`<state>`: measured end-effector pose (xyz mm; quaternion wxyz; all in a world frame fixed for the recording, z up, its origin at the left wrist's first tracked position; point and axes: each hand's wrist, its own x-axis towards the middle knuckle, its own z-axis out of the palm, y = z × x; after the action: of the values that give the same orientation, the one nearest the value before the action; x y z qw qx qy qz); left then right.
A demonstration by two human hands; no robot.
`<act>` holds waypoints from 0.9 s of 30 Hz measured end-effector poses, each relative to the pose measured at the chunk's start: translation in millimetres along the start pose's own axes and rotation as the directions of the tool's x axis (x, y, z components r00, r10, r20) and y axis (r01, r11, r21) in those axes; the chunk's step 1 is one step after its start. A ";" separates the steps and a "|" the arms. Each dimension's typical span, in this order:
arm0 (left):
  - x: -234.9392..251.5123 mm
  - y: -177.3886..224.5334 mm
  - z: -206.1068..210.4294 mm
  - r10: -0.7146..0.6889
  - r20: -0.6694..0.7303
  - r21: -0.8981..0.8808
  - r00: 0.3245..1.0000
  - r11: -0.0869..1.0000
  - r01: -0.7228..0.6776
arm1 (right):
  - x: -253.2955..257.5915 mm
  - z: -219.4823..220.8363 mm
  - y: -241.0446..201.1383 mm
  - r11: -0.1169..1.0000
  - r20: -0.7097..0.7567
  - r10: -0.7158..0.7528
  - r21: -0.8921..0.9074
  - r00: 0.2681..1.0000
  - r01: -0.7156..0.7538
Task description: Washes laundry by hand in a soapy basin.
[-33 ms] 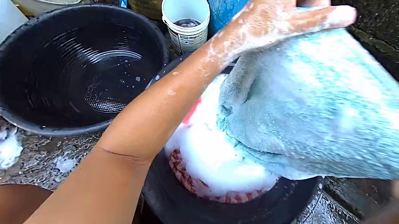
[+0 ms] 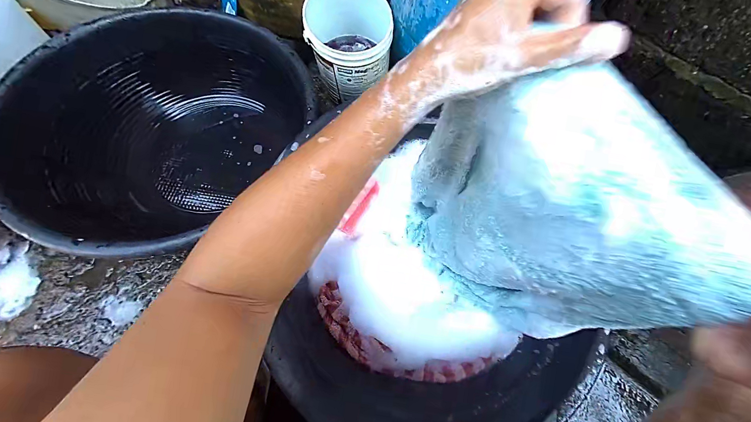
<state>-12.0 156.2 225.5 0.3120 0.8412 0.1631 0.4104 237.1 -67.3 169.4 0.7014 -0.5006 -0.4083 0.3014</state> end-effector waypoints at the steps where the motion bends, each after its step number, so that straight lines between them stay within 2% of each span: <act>1: -14.8 -20.1 -2.1 -0.112 0.053 0.148 0.992 0.984 0.103 | -7.1 20.4 16.8 0.991 -0.017 0.116 -0.072 0.993 -0.117; 2: -36.9 -43.8 -1.1 -0.300 0.114 0.283 0.947 0.924 0.258 | -14.9 33.4 44.2 0.957 -0.026 0.242 -0.160 0.970 -0.243; 3: -63.4 -71.0 3.5 -0.510 0.145 0.395 0.848 0.816 0.423 | -22.5 39.1 79.5 0.887 -0.021 0.372 -0.288 0.928 -0.362; 5: -127.7 -123.4 26.5 -0.820 0.064 0.543 0.569 0.507 0.669 | -36.2 38.7 151.0 0.669 0.002 0.614 -0.532 0.789 -0.519; 6: -158.3 -137.8 39.9 -0.903 0.003 0.565 0.429 0.356 0.744 | -42.2 39.5 178.0 0.574 -0.006 0.679 -0.619 0.734 -0.535; 7: -186.1 -147.6 52.7 -0.939 -0.055 0.551 0.340 0.255 0.794 | -47.9 42.4 194.5 0.519 -0.026 0.698 -0.670 0.716 -0.531; 9: -228.6 -149.0 73.4 -0.959 -0.127 0.517 0.252 0.153 0.842 | -57.6 52.6 202.7 0.506 -0.074 0.667 -0.685 0.741 -0.524; 11: -253.1 -150.7 81.6 -0.958 -0.167 0.505 0.234 0.121 0.855 | -65.5 61.0 198.8 0.580 -0.154 0.630 -0.558 0.761 -0.593; 14: -255.1 -152.2 74.0 -0.955 -0.242 0.402 0.173 0.064 0.913 | -78.6 67.2 202.6 0.675 -0.281 0.652 -0.209 0.705 -0.708; 15: -249.6 -146.2 75.9 -0.942 -0.283 0.364 0.178 0.066 0.929 | -82.3 70.2 204.9 0.686 -0.309 0.657 -0.135 0.688 -0.715; 16: -242.6 -137.9 82.3 -0.927 -0.314 0.336 0.204 0.092 0.937 | -85.5 73.7 207.3 0.693 -0.328 0.658 -0.089 0.677 -0.716; 18: -220.7 -109.5 110.2 -0.900 -0.285 0.363 0.331 0.218 0.906 | -90.5 79.4 210.4 0.701 -0.346 0.657 -0.046 0.670 -0.712; 19: -209.9 -88.5 130.1 -0.890 -0.191 0.400 0.415 0.315 0.861 | -93.6 81.2 211.4 0.706 -0.349 0.655 -0.033 0.670 -0.708; 20: -203.7 -67.1 150.0 -0.864 -0.041 0.435 0.503 0.438 0.787 | -96.6 82.7 213.0 0.713 -0.355 0.646 -0.035 0.676 -0.700; 21: -200.5 -47.9 163.1 -0.815 0.162 0.447 0.557 0.563 0.695 | -98.9 83.4 214.5 0.720 -0.369 0.629 -0.056 0.685 -0.692; 22: -202.3 -40.1 167.5 -0.744 0.339 0.429 0.576 0.667 0.609 | -101.8 81.6 214.2 0.712 -0.378 0.618 -0.103 0.689 -0.695; 23: -209.5 -48.1 164.2 -0.688 0.416 0.423 0.594 0.725 0.543 | -105.2 78.6 210.8 0.682 -0.377 0.630 -0.149 0.679 -0.716; 24: -217.8 -68.5 152.4 -0.688 0.417 0.454 0.594 0.723 0.520 | -109.0 77.0 210.1 0.649 -0.380 0.635 -0.208 0.672 -0.731; 25: -222.2 -92.5 136.4 -0.757 0.371 0.525 0.537 0.649 0.551 | -112.8 77.0 210.1 0.628 -0.379 0.637 -0.250 0.671 -0.737; 27: -219.9 -129.2 117.9 -0.894 0.180 0.644 0.410 0.422 0.638 | -115.3 80.9 212.9 0.616 -0.380 0.627 -0.293 0.680 -0.732</act>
<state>-55.1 90.6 -44.3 0.2806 0.7807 0.5528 -0.0781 107.4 -58.7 -50.4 0.4510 -0.7895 -0.1530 0.3871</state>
